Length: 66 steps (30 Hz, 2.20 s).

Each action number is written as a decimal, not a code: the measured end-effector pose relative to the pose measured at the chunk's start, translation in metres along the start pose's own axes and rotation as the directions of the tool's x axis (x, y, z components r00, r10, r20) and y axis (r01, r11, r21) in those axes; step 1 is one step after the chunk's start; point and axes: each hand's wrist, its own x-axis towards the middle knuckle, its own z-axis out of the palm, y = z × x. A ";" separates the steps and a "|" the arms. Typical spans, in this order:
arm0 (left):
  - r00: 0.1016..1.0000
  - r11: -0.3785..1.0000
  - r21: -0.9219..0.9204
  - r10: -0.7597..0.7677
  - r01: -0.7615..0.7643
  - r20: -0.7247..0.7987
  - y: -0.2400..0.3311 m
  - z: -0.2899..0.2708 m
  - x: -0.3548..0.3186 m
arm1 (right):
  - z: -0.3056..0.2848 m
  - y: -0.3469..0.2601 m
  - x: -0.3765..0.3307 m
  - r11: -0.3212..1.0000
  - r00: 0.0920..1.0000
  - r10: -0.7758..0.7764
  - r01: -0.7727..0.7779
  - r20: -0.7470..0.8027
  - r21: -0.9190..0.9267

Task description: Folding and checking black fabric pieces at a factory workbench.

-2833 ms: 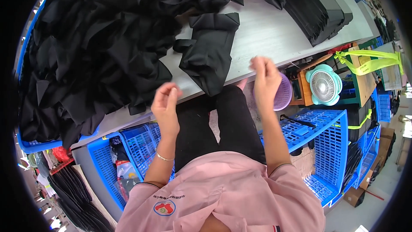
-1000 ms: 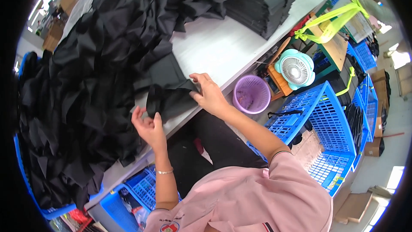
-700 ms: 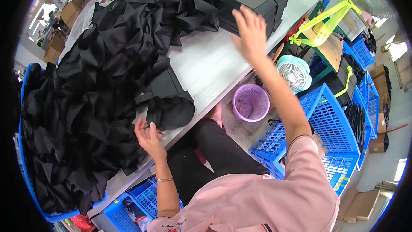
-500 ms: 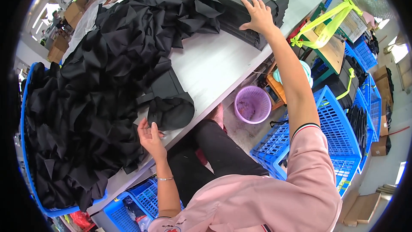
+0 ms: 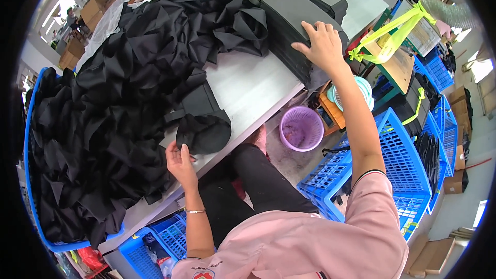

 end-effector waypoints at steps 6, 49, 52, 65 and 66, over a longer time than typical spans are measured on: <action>1.000 1.000 -0.029 0.003 -0.003 0.007 -0.004 -0.006 -0.002 | -0.024 0.010 0.044 0.944 0.893 0.165 -0.265 0.418 0.196; 0.586 0.397 -0.444 -0.388 0.803 0.712 0.050 0.052 -0.126 | -0.180 -0.191 -0.265 0.491 0.904 0.054 -0.395 0.425 0.777; 0.631 0.445 -0.454 -0.452 0.772 0.630 0.050 0.042 -0.124 | -0.178 -0.204 -0.254 0.335 0.839 0.120 -0.537 0.531 0.774; 0.947 0.740 0.609 0.316 -0.285 0.059 0.042 0.002 -0.047 | -0.117 -0.197 -0.248 -0.138 0.691 -0.127 -0.723 0.711 0.677; 0.947 0.740 0.609 0.316 -0.286 0.061 0.038 -0.003 -0.032 | -0.111 -0.197 -0.244 -0.139 0.691 -0.126 -0.723 0.712 0.677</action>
